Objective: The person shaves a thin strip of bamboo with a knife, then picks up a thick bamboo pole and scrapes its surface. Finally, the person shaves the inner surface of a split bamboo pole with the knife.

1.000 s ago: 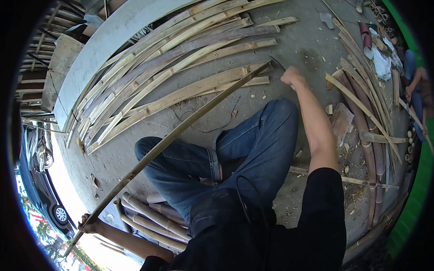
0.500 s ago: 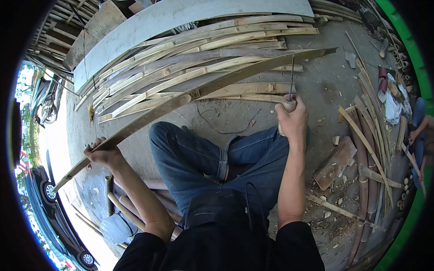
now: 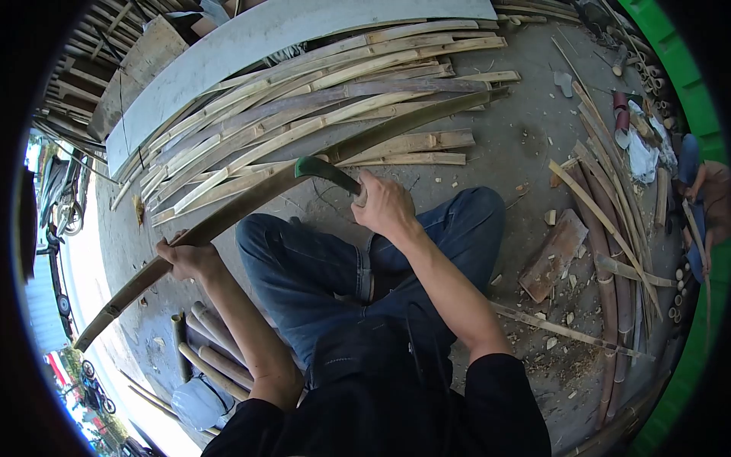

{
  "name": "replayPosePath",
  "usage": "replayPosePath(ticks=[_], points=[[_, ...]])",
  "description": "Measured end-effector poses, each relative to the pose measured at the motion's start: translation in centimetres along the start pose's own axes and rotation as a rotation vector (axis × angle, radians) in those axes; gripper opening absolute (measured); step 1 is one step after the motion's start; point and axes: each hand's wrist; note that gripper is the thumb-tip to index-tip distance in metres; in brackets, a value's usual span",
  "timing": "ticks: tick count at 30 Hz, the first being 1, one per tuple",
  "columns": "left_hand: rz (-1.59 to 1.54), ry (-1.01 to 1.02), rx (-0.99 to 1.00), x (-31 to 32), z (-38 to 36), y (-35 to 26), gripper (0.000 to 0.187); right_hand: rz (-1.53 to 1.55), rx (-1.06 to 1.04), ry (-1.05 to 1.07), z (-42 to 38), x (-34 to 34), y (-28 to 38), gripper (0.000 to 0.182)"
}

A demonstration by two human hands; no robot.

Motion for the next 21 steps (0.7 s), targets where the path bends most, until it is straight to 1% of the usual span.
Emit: replayPosePath(ticks=[1, 3, 4, 6, 7, 8, 10, 11, 14, 15, 16, 18, 19, 20, 21], points=[[-0.001, -0.006, 0.002, -0.3, 0.3, 0.8, 0.024, -0.053, 0.012, 0.035, 1.0, 0.1, -0.5, 0.035], [0.079, -0.108, 0.018, -0.4, 1.1, 2.2, 0.026, -0.122, 0.040, 0.073, 2.5, 0.4, -1.1, 0.032], [0.081, -0.097, 0.023, -0.2, 1.3, 2.3, 0.026, -0.112, 0.046, 0.070, 2.8, 0.3, -1.4, 0.032], [0.079, -0.134, -0.063, -0.3, 0.8, 2.5, 0.028, -0.217, 0.048, 0.032, 3.1, -0.5, -1.9, 0.022], [0.051, -0.064, -0.076, -0.7, 0.8, 3.0, 0.028, -0.214, 0.064, 0.003, 3.0, -0.8, -2.3, 0.023], [0.056, -0.077, -0.081, -0.8, 0.6, 3.5, 0.028, -0.224, 0.061, 0.013, 3.1, -1.3, -3.0, 0.023], [0.033, -0.033, -0.078, 0.3, -1.2, 3.7, 0.029, -0.244, 0.173, -0.029, 3.6, -2.1, -4.3, 0.026], [0.040, 0.017, -0.101, 0.2, -1.6, 4.5, 0.048, -0.258, 0.191, -0.051, 3.9, -2.3, -4.9, 0.029], [0.002, -0.003, -0.150, 1.1, -2.0, 5.6, 0.048, -0.311, 0.235, -0.089, 5.3, -2.9, -5.8, 0.032], [-0.032, -0.007, -0.111, 1.8, -2.5, 5.1, 0.049, -0.306, 0.246, -0.077, 5.0, -3.4, -5.0, 0.034], [-0.033, -0.014, -0.112, 2.1, -2.7, 4.6, 0.049, -0.311, 0.241, -0.074, 4.4, -3.1, -4.9, 0.034], [-0.014, -0.021, -0.127, 2.8, -2.9, 3.8, 0.053, -0.237, 0.178, -0.140, 3.4, -2.4, -4.7, 0.036], [-0.023, -0.029, -0.125, 3.2, -3.2, 3.1, 0.053, -0.226, 0.222, -0.085, 2.6, -2.1, -4.0, 0.038], [-0.027, -0.033, -0.139, 3.2, -3.6, 2.3, 0.049, -0.229, 0.216, -0.083, 1.8, -1.7, -3.3, 0.038], [-0.026, -0.035, -0.153, 3.0, -3.9, 1.9, 0.044, -0.174, 0.138, -0.095, 1.0, -1.5, -2.4, 0.038]])
Point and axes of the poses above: each hand's wrist, its own z-axis towards the middle knuckle, its own x-axis out of the palm, y = z × x, and after that the axes turned 6 degrees about x, right-handed
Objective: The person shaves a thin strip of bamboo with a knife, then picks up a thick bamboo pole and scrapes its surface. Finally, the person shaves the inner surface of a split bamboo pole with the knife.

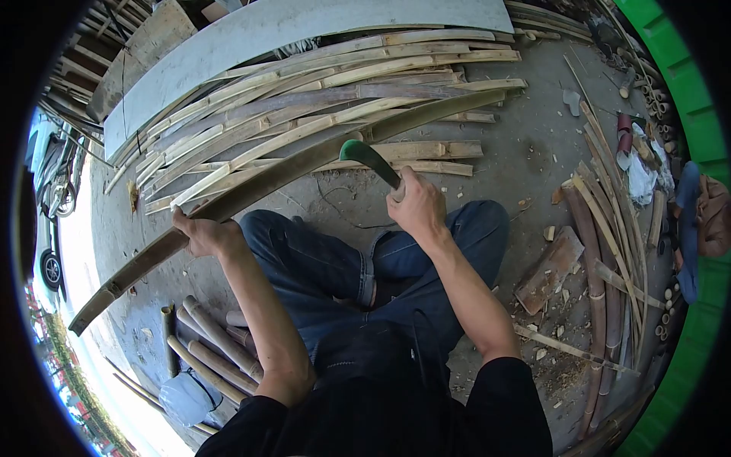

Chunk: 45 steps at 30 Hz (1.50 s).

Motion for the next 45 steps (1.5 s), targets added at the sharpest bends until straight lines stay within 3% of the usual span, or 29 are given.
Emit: replayPosePath(ticks=[4, 7, 11, 13, 14, 18, 21, 23, 25, 27, 29, 31, 35, 37, 41, 43, 44, 45], points=[[0.011, -0.001, 0.044, -1.0, 0.4, 0.7, 0.044, 0.138, -0.118, -0.031, -1.1, 0.2, 3.9, 0.039], [0.002, 0.059, 0.075, -1.6, 0.6, 0.3, 0.060, 0.108, -0.065, 0.038, 0.0, 0.4, 5.4, 0.041], [0.083, 0.001, 0.037, -2.9, 1.8, -0.1, 0.070, -0.017, 0.254, 0.061, 6.1, -0.3, -2.0, 0.037], [0.111, -0.147, 0.123, -3.7, 2.0, 1.0, 0.047, -0.103, 0.349, 0.031, 9.7, -0.3, -7.4, 0.035], [0.130, -0.136, 0.104, -4.3, 2.0, 1.1, 0.047, -0.104, 0.355, 0.029, 9.4, -0.7, -7.3, 0.035], [0.086, -0.076, 0.103, -3.7, 1.0, 0.4, 0.039, -0.027, 0.054, 0.007, 4.9, -3.8, 0.2, 0.038], [0.076, -0.078, 0.117, -2.7, 0.8, -0.9, 0.033, -0.066, -0.065, 0.179, 2.3, -2.4, 2.7, 0.042], [0.030, 0.009, 0.130, -3.0, 1.5, -1.4, 0.028, -0.025, 0.069, 0.083, 4.7, -3.2, -0.1, 0.041], [-0.079, 0.161, 0.138, -3.6, 2.2, -2.0, 0.025, -0.145, 0.260, 0.062, 9.1, -5.1, -7.6, 0.031], [-0.111, 0.253, 0.170, -4.2, 3.0, -2.4, 0.028, -0.263, 0.471, 0.162, 11.6, -8.3, -13.3, 0.033], [-0.166, 0.339, 0.200, -3.4, 3.0, -2.3, 0.032, -0.317, 0.457, 0.216, 11.2, -12.0, -13.2, 0.036], [-0.227, 0.435, 0.188, -3.5, 2.3, -3.3, 0.035, -0.095, 0.285, 0.124, 6.4, -13.9, -8.8, 0.043], [-0.250, 0.532, 0.174, -3.6, 1.7, -4.8, 0.033, 0.124, -0.051, 0.127, -0.6, -12.6, 1.2, 0.039], [-0.251, 0.566, 0.158, -3.8, 1.4, -5.1, 0.033, 0.004, -0.042, 0.218, -1.7, -9.9, 2.2, 0.037], [-0.291, 0.609, 0.138, -4.8, 1.5, -5.7, 0.032, -0.006, 0.230, 0.006, 3.3, -7.7, -6.5, 0.036], [-0.374, 0.689, 0.165, -5.8, 2.0, -5.1, 0.029, -0.105, 0.475, 0.027, 7.1, -7.4, -16.6, 0.050], [-0.414, 0.696, 0.167, -5.9, 1.8, -5.0, 0.027, -0.216, 0.545, 0.166, 8.0, -8.9, -19.2, 0.054], [-0.430, 0.687, 0.173, -5.7, 1.7, -5.0, 0.027, -0.221, 0.533, 0.153, 8.0, -9.5, -19.4, 0.054]])
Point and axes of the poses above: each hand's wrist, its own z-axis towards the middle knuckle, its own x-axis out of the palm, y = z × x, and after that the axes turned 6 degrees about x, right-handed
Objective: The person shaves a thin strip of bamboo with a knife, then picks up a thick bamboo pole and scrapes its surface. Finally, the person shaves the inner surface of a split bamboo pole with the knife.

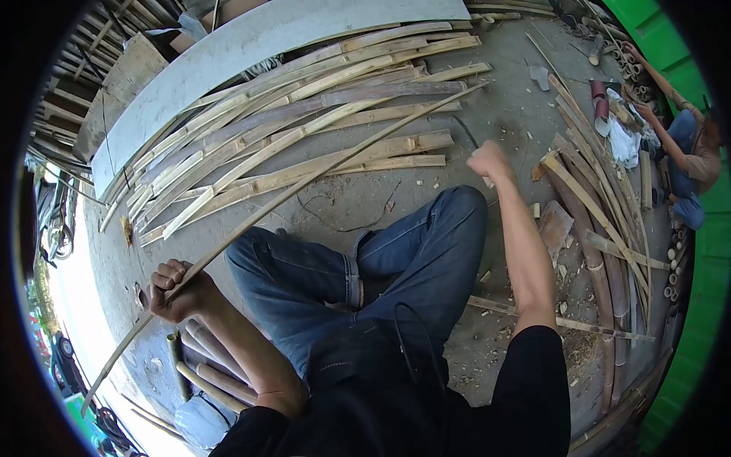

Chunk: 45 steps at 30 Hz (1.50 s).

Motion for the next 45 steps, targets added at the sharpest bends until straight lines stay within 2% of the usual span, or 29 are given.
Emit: replayPosePath(ticks=[2, 6, 8, 12, 13, 14, 16, 17, 19, 21, 23, 25, 28, 30, 32, 33, 35, 38, 39, 40, 42, 45], points=[[-0.088, 0.063, 0.021, 0.0, -0.3, 0.0, 0.024, 0.221, -0.115, -0.080, -2.0, 0.5, -1.3, 0.054], [-0.060, 0.032, -0.007, 0.6, -0.7, -0.5, 0.023, 0.453, -0.380, -0.209, -11.7, -1.5, 4.4, 0.046], [-0.042, 0.034, -0.003, 0.9, -0.9, -0.8, 0.023, 0.583, -0.466, -0.106, -14.7, -1.1, 7.0, 0.043], [0.013, 0.004, -0.020, 0.7, -1.3, -1.1, 0.024, 0.572, -0.512, -0.005, -18.4, 1.2, 11.0, 0.044], [0.037, -0.009, -0.021, 0.6, -1.3, -1.0, 0.025, 0.586, -0.412, 0.133, -18.9, 1.1, 11.8, 0.043], [0.035, -0.008, -0.016, 0.6, -1.3, -0.9, 0.025, 0.588, -0.417, 0.131, -18.1, 2.0, 11.6, 0.043], [0.038, -0.046, -0.054, 0.3, -1.5, -0.9, 0.025, 0.706, -0.443, -0.040, -15.5, 3.8, 11.1, 0.038], [0.038, -0.049, -0.051, 0.1, -1.4, -0.9, 0.025, 0.794, -0.311, 0.118, -14.2, 3.2, 10.6, 0.029], [0.030, -0.061, -0.116, -0.4, -1.3, -0.9, 0.028, 1.144, -0.219, 0.268, -8.3, 5.5, 8.1, 0.026], [0.033, -0.077, -0.107, -0.8, -1.2, -0.5, 0.028, 1.175, -0.051, 0.389, -4.2, 5.2, 5.3, 0.034], [0.035, -0.088, -0.096, -0.7, -0.9, 0.0, 0.028, 1.181, 0.020, 0.435, -3.3, 3.8, 5.3, 0.040], [0.026, -0.103, -0.115, -0.6, -0.9, -0.1, 0.027, 1.289, 0.133, 0.506, -4.4, 1.3, 6.1, 0.054], [-0.010, -0.134, -0.122, 0.1, -0.8, 0.0, 0.025, 1.248, 0.122, 0.470, -5.2, 2.2, 8.2, 0.064], [-0.001, -0.146, -0.115, 0.2, -0.8, 0.0, 0.024, 1.207, 0.035, 0.558, -9.0, 3.6, 11.1, 0.064], [0.005, -0.159, -0.105, 0.1, -0.6, 0.2, 0.023, 1.144, -0.264, 0.855, -14.4, 4.3, 13.4, 0.063], [0.008, -0.158, -0.109, -0.1, -0.6, 0.2, 0.023, 1.147, -0.263, 0.856, -14.9, 4.4, 14.2, 0.063], [0.025, -0.152, -0.124, -0.5, -0.7, 0.0, 0.023, 0.955, -0.517, 0.726, -16.0, 4.9, 14.8, 0.063], [0.032, -0.173, -0.098, -0.1, -0.7, 0.4, 0.024, 1.196, -0.161, 0.495, -8.0, 5.6, 11.9, 0.062], [0.025, -0.194, -0.111, -0.5, -0.8, 0.6, 0.024, 1.214, -0.003, 0.480, -5.9, 5.0, 10.6, 0.062], [0.015, -0.215, -0.123, -0.7, -0.9, 0.7, 0.024, 1.130, 0.037, 0.388, -4.9, 4.2, 10.3, 0.061], [-0.008, -0.221, -0.096, -0.4, -1.0, 0.9, 0.024, 1.049, 0.007, 0.420, -5.4, 4.0, 10.3, 0.061], [-0.007, -0.207, -0.112, -0.8, -1.1, 0.7, 0.025, 0.985, -0.278, 0.676, -15.2, 4.5, 14.3, 0.059]])
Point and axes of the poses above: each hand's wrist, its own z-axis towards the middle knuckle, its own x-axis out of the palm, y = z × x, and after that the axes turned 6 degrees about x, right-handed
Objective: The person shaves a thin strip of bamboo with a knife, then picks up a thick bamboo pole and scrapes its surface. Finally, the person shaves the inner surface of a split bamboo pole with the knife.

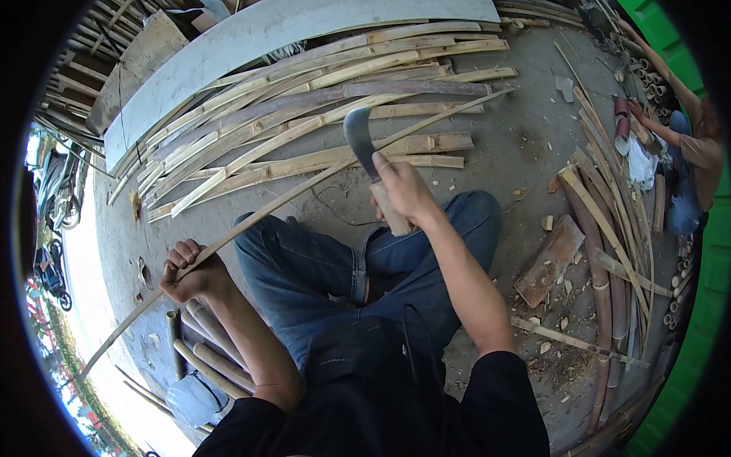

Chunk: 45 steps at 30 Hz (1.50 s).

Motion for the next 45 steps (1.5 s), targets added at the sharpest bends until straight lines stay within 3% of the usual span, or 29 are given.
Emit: replayPosePath(ticks=[3, 4, 7, 8, 9, 11, 13, 15, 16, 20, 21, 23, 25, 26, 28, 30, 31, 33, 37, 39, 41, 43, 44, 45], points=[[0.114, -0.080, 0.020, 0.7, -0.2, -0.2, 0.026, -0.146, -0.162, 0.109, -2.7, 5.2, 0.1, 0.062], [0.117, -0.073, 0.020, 0.7, -0.3, -0.3, 0.026, -0.217, -0.270, -0.005, -1.2, 4.3, -0.9, 0.065], [0.116, -0.073, 0.021, 0.6, -0.4, -0.4, 0.027, 0.130, -0.092, -0.307, 3.6, -2.2, -2.7, 0.066], [0.152, -0.126, 0.006, 0.7, -0.4, -0.2, 0.029, 0.096, -0.070, -0.439, 4.7, -3.7, -2.9, 0.066], [0.184, -0.177, -0.010, 0.9, -0.4, 0.0, 0.030, 0.092, -0.079, -0.440, 4.4, -3.2, -2.6, 0.066], [0.162, -0.170, 0.032, 1.9, -0.8, 0.0, 0.031, 0.201, -0.095, -0.232, 3.0, -0.4, -1.9, 0.066], [0.191, -0.172, -0.030, 1.9, -0.7, -0.4, 0.031, 0.096, -0.162, 0.020, -0.7, 5.3, -0.9, 0.065], [0.207, -0.150, -0.028, 2.0, -0.5, -0.3, 0.031, -0.087, -0.261, 0.044, -2.3, 7.9, -0.4, 0.065], [0.227, -0.177, -0.043, 2.1, -0.6, -0.5, 0.032, -0.163, -0.294, -0.042, -1.8, 7.0, -0.2, 0.065], [0.288, -0.260, -0.024, 2.4, -1.5, -0.8, 0.031, 0.151, -0.054, -0.460, 5.4, -1.4, -3.5, 0.066], [0.280, -0.263, -0.023, 2.2, -1.5, -0.8, 0.031, 0.146, -0.061, -0.460, 5.1, -0.9, -3.2, 0.066], [0.265, -0.251, -0.003, 1.8, -1.3, -0.5, 0.028, 0.292, -0.131, -0.239, 3.3, 2.4, -2.7, 0.066], [0.303, -0.279, -0.027, 2.4, -1.5, -1.0, 0.027, 0.217, -0.194, 0.044, -0.3, 8.0, -2.3, 0.066], [0.320, -0.307, -0.043, 2.9, -1.3, -0.9, 0.026, 0.223, -0.198, 0.046, -0.8, 8.2, -2.0, 0.066], [0.332, -0.301, -0.018, 3.2, -1.4, -0.8, 0.025, -0.045, -0.303, -0.007, -1.1, 9.0, -1.7, 0.066], [0.350, -0.311, 0.007, 3.2, -1.8, -1.1, 0.025, 0.257, -0.154, -0.149, 2.0, 5.4, -2.8, 0.063], [0.370, -0.336, 0.024, 3.3, -2.1, -1.0, 0.024, 0.251, -0.137, -0.273, 3.7, 3.3, -3.4, 0.064], [0.379, -0.369, 0.042, 3.1, -2.2, -1.0, 0.023, 0.369, -0.051, -0.315, 4.1, 3.7, -3.0, 0.064], [0.362, -0.339, 0.008, 3.4, -1.9, -1.0, 0.022, 0.145, -0.199, 0.102, -2.0, 11.8, -1.7, 0.065], [0.392, -0.360, 0.023, 3.7, -1.8, -1.2, 0.022, 0.015, -0.257, -0.057, -1.0, 10.0, -1.3, 0.064], [0.409, -0.341, 0.049, 3.6, -2.0, -1.3, 0.025, 0.333, -0.085, -0.215, 1.8, 5.8, -1.8, 0.063], [0.394, -0.339, 0.059, 4.1, -2.8, -1.8, 0.030, 0.108, -0.075, -0.448, 2.9, 1.3, -2.0, 0.066], [0.375, -0.325, 0.069, 4.7, -2.9, -1.9, 0.035, 0.056, -0.054, -0.418, 2.1, -0.5, -1.5, 0.054], [0.372, -0.330, 0.068, 5.0, -3.0, -2.0, 0.035, 0.051, -0.055, -0.419, 0.7, -1.5, -0.8, 0.054]])
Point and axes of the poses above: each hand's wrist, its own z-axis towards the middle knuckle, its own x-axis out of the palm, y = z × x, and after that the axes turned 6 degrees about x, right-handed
